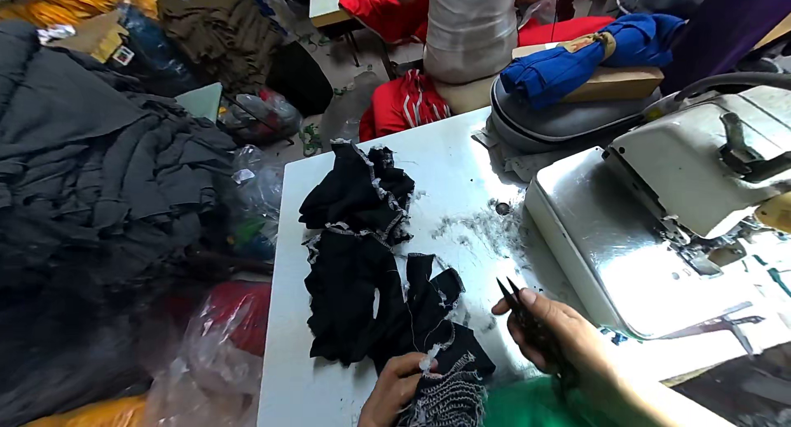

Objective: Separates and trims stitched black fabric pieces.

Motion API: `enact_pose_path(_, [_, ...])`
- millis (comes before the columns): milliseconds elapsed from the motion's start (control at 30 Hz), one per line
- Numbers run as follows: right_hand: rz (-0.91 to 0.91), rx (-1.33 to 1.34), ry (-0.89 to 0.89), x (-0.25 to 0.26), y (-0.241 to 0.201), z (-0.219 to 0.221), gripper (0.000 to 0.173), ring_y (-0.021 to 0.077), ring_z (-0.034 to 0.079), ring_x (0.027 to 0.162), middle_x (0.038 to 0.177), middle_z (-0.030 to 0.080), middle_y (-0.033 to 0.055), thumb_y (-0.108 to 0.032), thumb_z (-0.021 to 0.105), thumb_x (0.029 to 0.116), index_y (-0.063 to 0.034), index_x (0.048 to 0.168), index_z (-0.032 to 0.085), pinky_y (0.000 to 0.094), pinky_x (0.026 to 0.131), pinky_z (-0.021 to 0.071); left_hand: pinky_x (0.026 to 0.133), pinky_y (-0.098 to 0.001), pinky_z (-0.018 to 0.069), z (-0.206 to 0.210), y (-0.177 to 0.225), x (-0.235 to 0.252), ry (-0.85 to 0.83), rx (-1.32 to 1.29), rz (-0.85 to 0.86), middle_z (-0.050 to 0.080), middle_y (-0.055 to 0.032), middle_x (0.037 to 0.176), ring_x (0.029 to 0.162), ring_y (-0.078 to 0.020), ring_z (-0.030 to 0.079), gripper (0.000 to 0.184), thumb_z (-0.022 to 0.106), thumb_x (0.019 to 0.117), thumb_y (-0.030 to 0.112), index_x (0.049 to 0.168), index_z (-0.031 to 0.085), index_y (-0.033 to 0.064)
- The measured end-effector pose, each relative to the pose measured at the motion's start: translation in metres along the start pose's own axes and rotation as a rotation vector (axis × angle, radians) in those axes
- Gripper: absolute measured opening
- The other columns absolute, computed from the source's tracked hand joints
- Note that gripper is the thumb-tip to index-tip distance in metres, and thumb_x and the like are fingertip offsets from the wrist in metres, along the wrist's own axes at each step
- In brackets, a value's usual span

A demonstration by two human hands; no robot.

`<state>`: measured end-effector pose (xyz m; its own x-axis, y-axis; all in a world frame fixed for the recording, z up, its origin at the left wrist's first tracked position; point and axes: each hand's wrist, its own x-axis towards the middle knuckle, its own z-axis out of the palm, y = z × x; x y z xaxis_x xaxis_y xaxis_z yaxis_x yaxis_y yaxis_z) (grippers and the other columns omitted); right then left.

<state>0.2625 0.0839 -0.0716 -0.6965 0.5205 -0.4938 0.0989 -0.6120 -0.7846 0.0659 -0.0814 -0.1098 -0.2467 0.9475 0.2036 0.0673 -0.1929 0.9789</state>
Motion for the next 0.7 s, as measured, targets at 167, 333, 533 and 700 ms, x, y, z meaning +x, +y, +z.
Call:
enact_pose_path(167, [0.159, -0.457, -0.057, 0.021, 0.013, -0.023, 0.042, 0.0021, 0.051, 0.061, 0.094, 0.065, -0.0021, -0.04, 0.046, 0.1065, -0.0071, 0.127, 0.063, 0.0221, 0.057, 0.0439, 0.116, -0.0221, 0.0354, -0.01, -0.002, -0.007, 0.021, 0.186, 0.076, 0.06, 0.0258, 0.132, 0.136, 0.0028, 0.045, 0.02, 0.061, 0.1009, 0.039, 0.117, 0.072, 0.0347])
enact_pose_path(333, [0.323, -0.474, -0.218, 0.044, 0.03, -0.013, 0.034, 0.0062, 0.063, 0.07, 0.097, 0.069, 0.0025, -0.029, 0.046, 0.1096, -0.0046, 0.128, 0.061, 0.0259, 0.065, 0.0528, 0.11, -0.0184, 0.0413, -0.013, 0.01, -0.016, 0.083, 0.074, 0.058, 0.066, 0.0238, 0.128, 0.124, 0.0065, 0.055, 0.028, 0.057, 0.1021, 0.043, 0.125, 0.07, 0.0336])
enact_pose_path(533, [-0.04, -0.508, 0.082, 0.071, 0.011, -0.012, 0.033, 0.0048, 0.058, 0.072, 0.104, 0.071, 0.003, -0.024, 0.045, 0.1101, -0.0085, 0.131, 0.064, 0.0245, 0.063, 0.046, 0.107, -0.0217, 0.0462, -0.032, 0.021, -0.017, 0.078, -0.085, 0.03, 0.071, 0.0159, 0.123, 0.12, 0.0005, 0.062, 0.027, 0.056, 0.1033, 0.037, 0.123, 0.072, 0.0292])
enact_pose_path(700, [0.116, -0.452, -0.257, 0.057, 0.009, 0.013, 0.034, -0.0007, 0.057, 0.068, 0.109, 0.071, 0.0005, -0.025, 0.042, 0.1102, -0.0085, 0.132, 0.062, 0.0194, 0.056, 0.0426, 0.107, -0.0188, 0.0461, -0.025, 0.011, -0.015, 0.042, -0.05, 0.015, 0.069, 0.0198, 0.126, 0.121, 0.0042, 0.06, 0.027, 0.056, 0.1041, 0.035, 0.126, 0.071, 0.0315])
